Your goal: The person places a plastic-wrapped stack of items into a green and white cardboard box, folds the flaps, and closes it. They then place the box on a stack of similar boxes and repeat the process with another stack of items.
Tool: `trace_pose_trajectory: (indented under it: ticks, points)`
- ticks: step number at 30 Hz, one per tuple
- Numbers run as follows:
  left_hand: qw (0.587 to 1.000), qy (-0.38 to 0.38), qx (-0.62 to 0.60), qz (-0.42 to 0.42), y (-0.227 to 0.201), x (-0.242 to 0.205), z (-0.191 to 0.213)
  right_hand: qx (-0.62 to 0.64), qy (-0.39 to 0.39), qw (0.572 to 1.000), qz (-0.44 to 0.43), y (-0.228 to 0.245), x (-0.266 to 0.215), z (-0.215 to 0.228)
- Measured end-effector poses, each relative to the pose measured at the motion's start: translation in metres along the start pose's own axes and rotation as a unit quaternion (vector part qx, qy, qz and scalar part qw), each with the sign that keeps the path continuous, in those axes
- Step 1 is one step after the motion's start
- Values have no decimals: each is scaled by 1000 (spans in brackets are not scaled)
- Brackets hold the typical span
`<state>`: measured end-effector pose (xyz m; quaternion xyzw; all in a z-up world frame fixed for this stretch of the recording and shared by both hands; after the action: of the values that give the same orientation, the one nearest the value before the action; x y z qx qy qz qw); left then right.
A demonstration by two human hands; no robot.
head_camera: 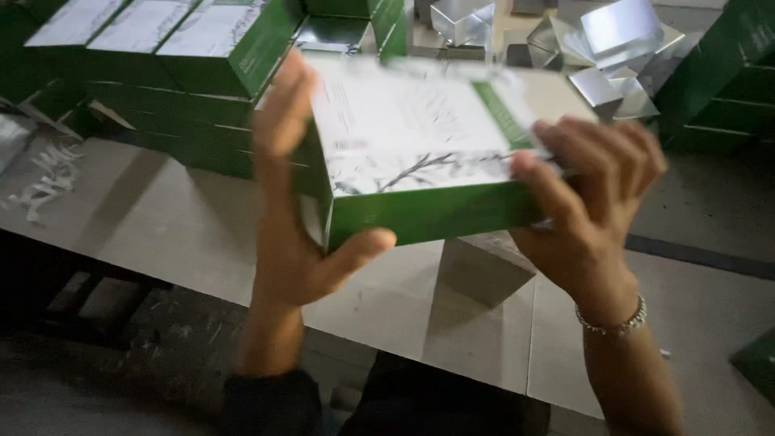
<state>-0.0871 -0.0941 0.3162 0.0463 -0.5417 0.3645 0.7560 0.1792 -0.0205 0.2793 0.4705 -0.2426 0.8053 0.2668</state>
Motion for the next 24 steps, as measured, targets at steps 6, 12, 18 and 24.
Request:
trace_pose_trajectory:
  ticks: [6,12,18,24]
  points:
    - [983,118,-116,79,33,-39,0,58,173,983,30,-7,-37,-25]
    - [970,-160,179,39,99,-40,-11,204,-7,969,-139,7,-77,-28]
    - [930,-212,290,73,157,-32,-46,210,4,922,-324,17,-150,-41]
    - [934,-217,242,145,190,-40,-71,295,-50,872,-387,19,-194,-47]
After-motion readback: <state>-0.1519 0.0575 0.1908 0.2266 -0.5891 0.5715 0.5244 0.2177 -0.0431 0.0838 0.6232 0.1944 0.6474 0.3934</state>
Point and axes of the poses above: each hand's wrist, its own x-axis towards the middle knuckle, its own z-axis out of the back of the hand, y = z × x, the point moved 1 cm from there along x, towards the middle knuckle, and after that the axes turned 8 degrees about y, right-handed, at the moved point
